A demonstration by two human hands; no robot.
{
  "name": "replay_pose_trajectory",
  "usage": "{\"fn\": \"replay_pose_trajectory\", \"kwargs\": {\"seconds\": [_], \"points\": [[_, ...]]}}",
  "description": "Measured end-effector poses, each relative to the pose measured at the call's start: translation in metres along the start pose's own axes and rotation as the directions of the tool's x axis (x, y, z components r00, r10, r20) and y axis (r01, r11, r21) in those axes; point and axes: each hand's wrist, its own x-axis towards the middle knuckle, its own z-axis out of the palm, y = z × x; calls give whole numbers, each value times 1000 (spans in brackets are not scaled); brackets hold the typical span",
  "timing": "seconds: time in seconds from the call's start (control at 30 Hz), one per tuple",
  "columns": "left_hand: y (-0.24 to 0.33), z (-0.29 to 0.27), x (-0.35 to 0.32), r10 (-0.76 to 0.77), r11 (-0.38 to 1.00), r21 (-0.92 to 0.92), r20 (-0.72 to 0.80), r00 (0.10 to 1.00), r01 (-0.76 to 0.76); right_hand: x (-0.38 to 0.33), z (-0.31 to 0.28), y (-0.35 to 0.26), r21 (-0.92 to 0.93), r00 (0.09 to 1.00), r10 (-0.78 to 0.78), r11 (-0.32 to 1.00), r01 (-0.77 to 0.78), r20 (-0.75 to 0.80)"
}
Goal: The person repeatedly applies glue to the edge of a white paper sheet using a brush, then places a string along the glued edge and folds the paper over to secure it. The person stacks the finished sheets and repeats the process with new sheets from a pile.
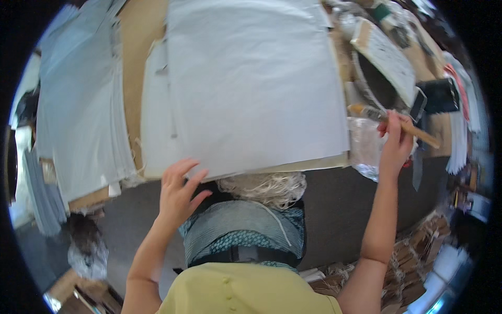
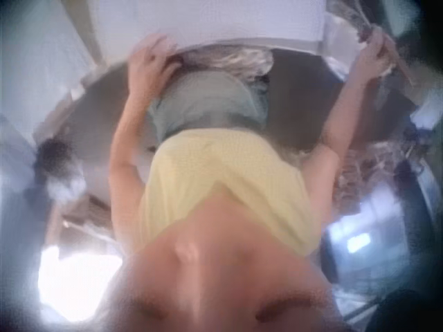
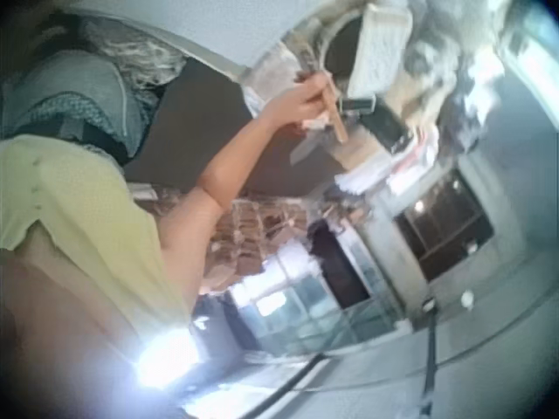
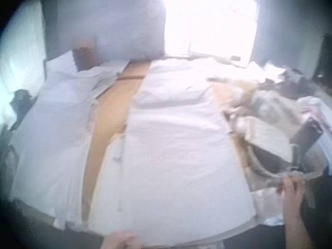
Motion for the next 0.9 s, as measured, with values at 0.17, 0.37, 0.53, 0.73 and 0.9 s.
{"fn": "replay_pose_trajectory", "kwargs": {"seconds": [0.17,0.37,0.53,0.73,0.9], "points": [[-20,27,-3,60,998,-11,-165,984,-62,-111,119,-23,420,909,49,876,-238,414],[-26,26,0,76,992,-88,-164,984,-91,-148,163,-45,166,806,-209,976,139,553],[-25,22,1,81,991,-97,-118,990,-93,-116,106,-8,-33,839,-368,909,415,401],[-24,16,6,77,986,-141,-100,992,-91,-81,51,-19,-391,917,-196,859,332,347],[-36,-12,-4,7,999,-45,-70,998,-10,-49,3,-40,-381,962,-207,887,262,181]]}}
